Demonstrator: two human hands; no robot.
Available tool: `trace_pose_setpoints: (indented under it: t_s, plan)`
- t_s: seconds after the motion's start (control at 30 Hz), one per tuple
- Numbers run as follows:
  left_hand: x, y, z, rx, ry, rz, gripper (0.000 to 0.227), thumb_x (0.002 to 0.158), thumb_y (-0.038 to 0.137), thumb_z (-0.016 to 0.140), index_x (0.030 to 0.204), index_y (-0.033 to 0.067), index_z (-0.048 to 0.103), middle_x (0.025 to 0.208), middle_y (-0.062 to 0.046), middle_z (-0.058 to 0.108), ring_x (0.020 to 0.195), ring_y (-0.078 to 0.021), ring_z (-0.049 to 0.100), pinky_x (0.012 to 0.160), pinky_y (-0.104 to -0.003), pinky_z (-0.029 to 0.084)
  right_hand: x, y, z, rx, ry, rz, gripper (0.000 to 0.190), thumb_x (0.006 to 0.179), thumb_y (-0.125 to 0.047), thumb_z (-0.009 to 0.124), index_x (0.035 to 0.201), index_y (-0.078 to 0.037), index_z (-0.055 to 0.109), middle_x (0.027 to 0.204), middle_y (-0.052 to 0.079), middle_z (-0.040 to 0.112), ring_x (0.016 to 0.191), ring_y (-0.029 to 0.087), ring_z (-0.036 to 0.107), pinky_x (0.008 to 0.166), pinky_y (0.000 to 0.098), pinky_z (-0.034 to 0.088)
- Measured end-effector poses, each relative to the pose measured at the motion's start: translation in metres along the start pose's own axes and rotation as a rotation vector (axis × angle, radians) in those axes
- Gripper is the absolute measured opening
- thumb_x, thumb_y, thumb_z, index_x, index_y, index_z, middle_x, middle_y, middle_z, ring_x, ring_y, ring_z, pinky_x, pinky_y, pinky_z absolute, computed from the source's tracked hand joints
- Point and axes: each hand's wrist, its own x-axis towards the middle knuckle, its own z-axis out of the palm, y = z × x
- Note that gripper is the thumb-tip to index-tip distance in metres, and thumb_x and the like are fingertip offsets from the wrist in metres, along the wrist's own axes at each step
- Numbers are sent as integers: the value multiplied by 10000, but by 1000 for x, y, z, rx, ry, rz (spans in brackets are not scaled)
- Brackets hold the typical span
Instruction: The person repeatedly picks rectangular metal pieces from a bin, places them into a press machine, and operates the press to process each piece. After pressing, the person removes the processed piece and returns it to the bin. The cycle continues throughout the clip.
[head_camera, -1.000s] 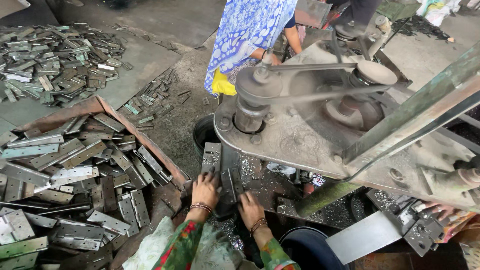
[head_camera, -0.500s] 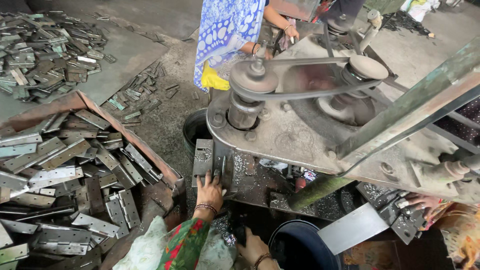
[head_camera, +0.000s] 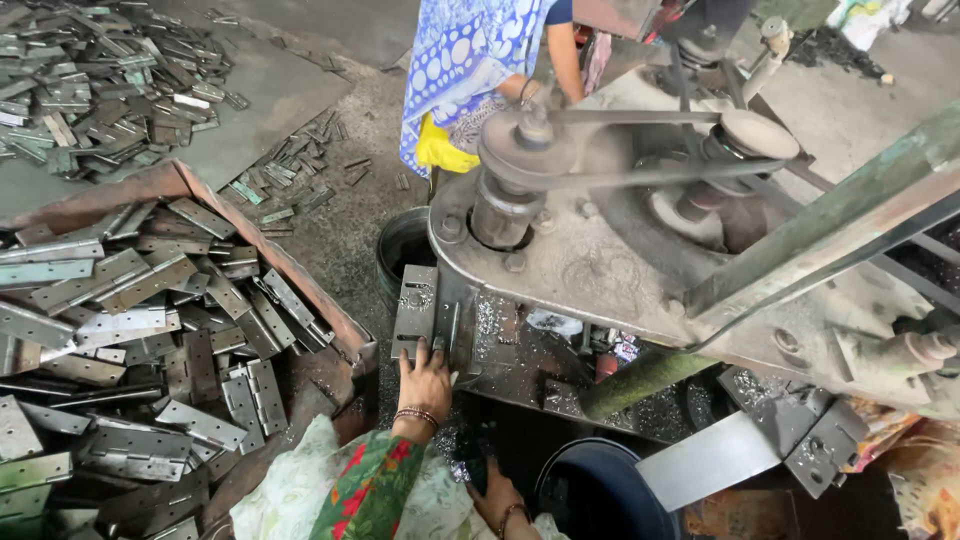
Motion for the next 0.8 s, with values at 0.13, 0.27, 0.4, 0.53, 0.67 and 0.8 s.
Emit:
trace_pose_setpoints:
  t_s: [0.13, 0.27, 0.4, 0.53, 0.67, 0.8]
  plan:
    - [14, -3, -3, 42, 46, -29, 453, 1021, 385, 406, 1258, 115, 682, 1505, -34, 474, 1504, -366, 202, 1171, -689, 140, -7, -20, -30, -22, -41, 74, 793, 868, -446, 701, 1459, -32, 373, 1118, 238, 719, 1049, 401, 729, 887, 460, 602]
    - [38, 4, -5, 106, -40, -63, 381, 1058, 271, 407, 1257, 128, 698, 1528, -49, 487, 1525, -388, 229, 1180, -712, 153, -8, -25, -41, -86, -27, 43, 795, 899, -539, 692, 1442, -28, 417, 1103, 260, 719, 1063, 404, 714, 887, 457, 595]
    - [46, 4, -2, 111, -24, -59, 392, 1031, 276, 431, 1287, 113, 679, 1519, -72, 495, 1503, -394, 256, 1173, -692, 172, -2, -13, -16, -44, -45, 91, 848, 921, -537, 668, 1519, -52, 313, 1105, 282, 706, 1051, 438, 701, 920, 468, 581]
    - [34, -7, 7, 69, 48, -36, 405, 1031, 291, 421, 1307, 118, 664, 1552, -45, 461, 1498, -369, 256, 1181, -677, 168, 8, 3, 8, -66, 22, 53, 891, 886, -538, 695, 1541, -88, 291, 1093, 294, 706, 1049, 459, 685, 943, 485, 564]
    - [9, -4, 16, 41, 26, -43, 500, 1041, 394, 399, 1408, 111, 585, 1521, -36, 467, 1523, -362, 210, 1170, -674, 170, 7, 12, 7, 13, 21, 16, 816, 894, -497, 694, 1502, -71, 355, 1075, 285, 717, 1036, 447, 698, 912, 474, 582]
    - [11, -3, 6, -5, 74, -38, 541, 1015, 454, 395, 1394, 109, 570, 1565, -12, 412, 1509, -346, 168, 1158, -706, 128, 9, 3, -20, 29, 8, -60, 744, 883, -489, 707, 1417, -39, 449, 1060, 256, 747, 1020, 409, 738, 872, 460, 607]
